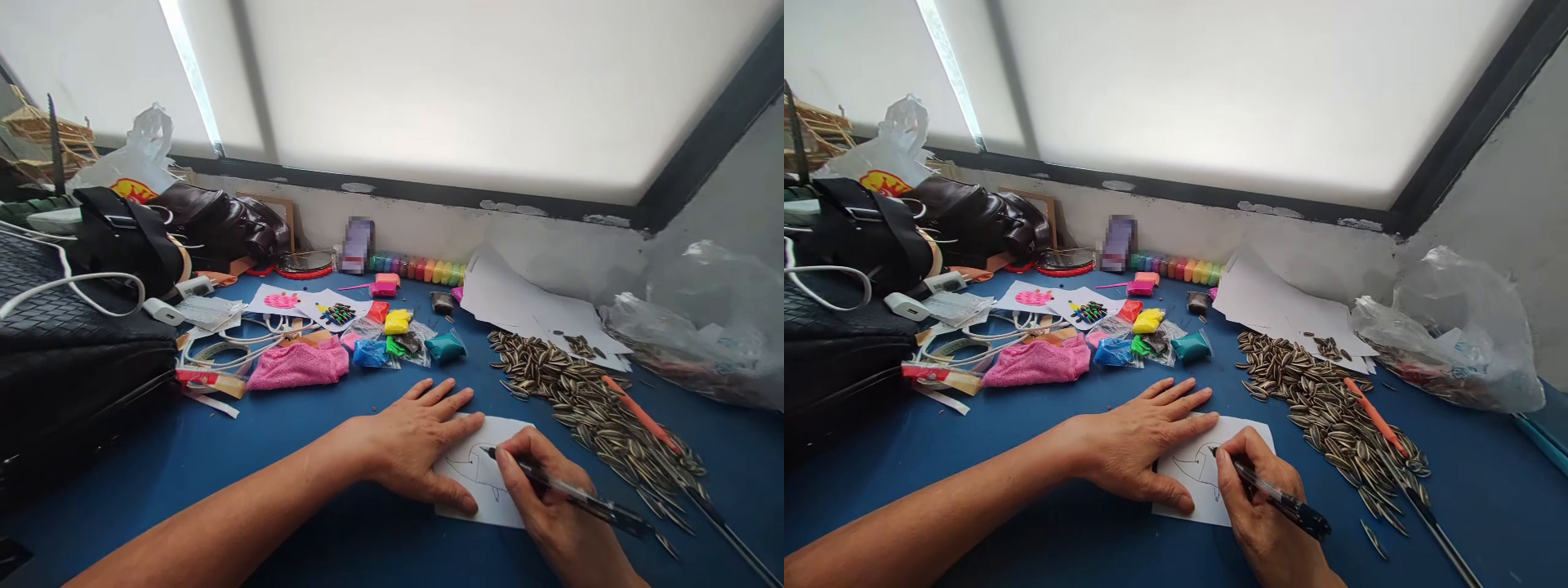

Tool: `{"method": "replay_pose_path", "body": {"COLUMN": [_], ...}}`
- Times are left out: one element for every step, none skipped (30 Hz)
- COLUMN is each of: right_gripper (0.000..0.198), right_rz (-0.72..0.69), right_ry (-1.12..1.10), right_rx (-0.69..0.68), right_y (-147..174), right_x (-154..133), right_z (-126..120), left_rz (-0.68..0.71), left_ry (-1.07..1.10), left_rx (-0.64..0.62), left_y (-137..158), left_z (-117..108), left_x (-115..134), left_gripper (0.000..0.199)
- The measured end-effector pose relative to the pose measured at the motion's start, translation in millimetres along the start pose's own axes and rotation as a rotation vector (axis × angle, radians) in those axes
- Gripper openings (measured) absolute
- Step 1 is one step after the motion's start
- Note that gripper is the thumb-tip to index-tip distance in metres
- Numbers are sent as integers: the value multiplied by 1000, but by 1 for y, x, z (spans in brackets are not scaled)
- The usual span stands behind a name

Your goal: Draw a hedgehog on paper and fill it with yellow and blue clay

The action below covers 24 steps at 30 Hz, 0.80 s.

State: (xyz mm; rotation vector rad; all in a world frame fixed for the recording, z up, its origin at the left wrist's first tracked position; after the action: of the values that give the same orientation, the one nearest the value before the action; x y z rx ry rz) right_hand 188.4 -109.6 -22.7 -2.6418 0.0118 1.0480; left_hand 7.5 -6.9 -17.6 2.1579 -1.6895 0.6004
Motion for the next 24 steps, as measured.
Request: {"method": "replay_pose_path", "body": {"right_gripper": [27,28,28,28,28,28,28,27,27,27,28,28,28,28,28,29,29,29,28,28,28,28,28,29], "right_rz": [1,0,-2,-4,-7,-9,-9,-8,-6,-3,1,3,6,8,7,7,6,4,2,-1,-1,-1,0,3], "right_ry": [6,11,16,20,22,25,26,27,27,28,28,30,30,31,32,33,34,35,35,34,34,33,32,30], "right_rx": [-1,-2,-3,-6,-8,-13,-18,-23,-28,-35,-39,-43,-42,-40,-39,-38,-36,-34,-30,-27,-25,-23,-24,-29], "right_y": [-1,-2,-2,-3,-3,-4,-4,-3,-3,-2,-2,-1,-1,-1,-1,-1,-1,-2,-2,-3,-3,-3,-3,-3], "right_x": [0,0,0,0,0,0,1,1,1,1,1,1,1,0,0,-1,-1,-2,-3,-4,-4,-5,-5,-5], "right_z": [0,1,1,2,2,2,2,2,2,2,2,2,2,2,1,1,1,1,1,1,0,0,0,0], "left_rz": [1,0,0,-2,-4,-5,-4,0,4,6,7,7,6,6,5,5,5,5,3,2,1,-1,-4,-6], "left_ry": [0,-2,-3,-4,-4,-4,-5,-4,-5,-7,-7,-6,-5,-4,-1,1,1,0,-1,-2,-4,-4,-4,-2], "left_rx": [1,1,-1,-3,-5,-7,-9,-11,-12,-12,-12,-10,-7,-6,-6,-7,-8,-10,-10,-11,-10,-10,-10,-11], "left_y": [0,0,0,0,0,0,-1,-1,-1,-1,0,0,0,0,0,0,0,-1,-1,-1,-1,-2,-2,-2], "left_z": [0,-1,-1,-2,-2,-3,-3,-3,-3,-3,-3,-2,-2,-2,-2,-2,-2,-3,-3,-3,-3,-3,-3,-4], "left_x": [0,1,1,1,1,2,2,2,2,1,1,1,1,1,1,1,1,1,1,1,1,1,1,1], "left_gripper": [93,93,93,93,93,93,92,91,91,91,91,91,91,91,91,91,91,91,91,91,91,92,92,93]}}
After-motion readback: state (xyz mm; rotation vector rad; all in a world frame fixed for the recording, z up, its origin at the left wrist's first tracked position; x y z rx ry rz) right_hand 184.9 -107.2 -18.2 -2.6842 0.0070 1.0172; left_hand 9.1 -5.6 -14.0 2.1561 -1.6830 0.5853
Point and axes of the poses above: each hand's wrist, its own y-axis away from the middle knuckle, its own z-axis out of the palm, x = y × z, the point moved 1 cm from there along -y, towards the middle knuckle, and after that the axes turned 5 degrees about z, right-handed, at the moved point
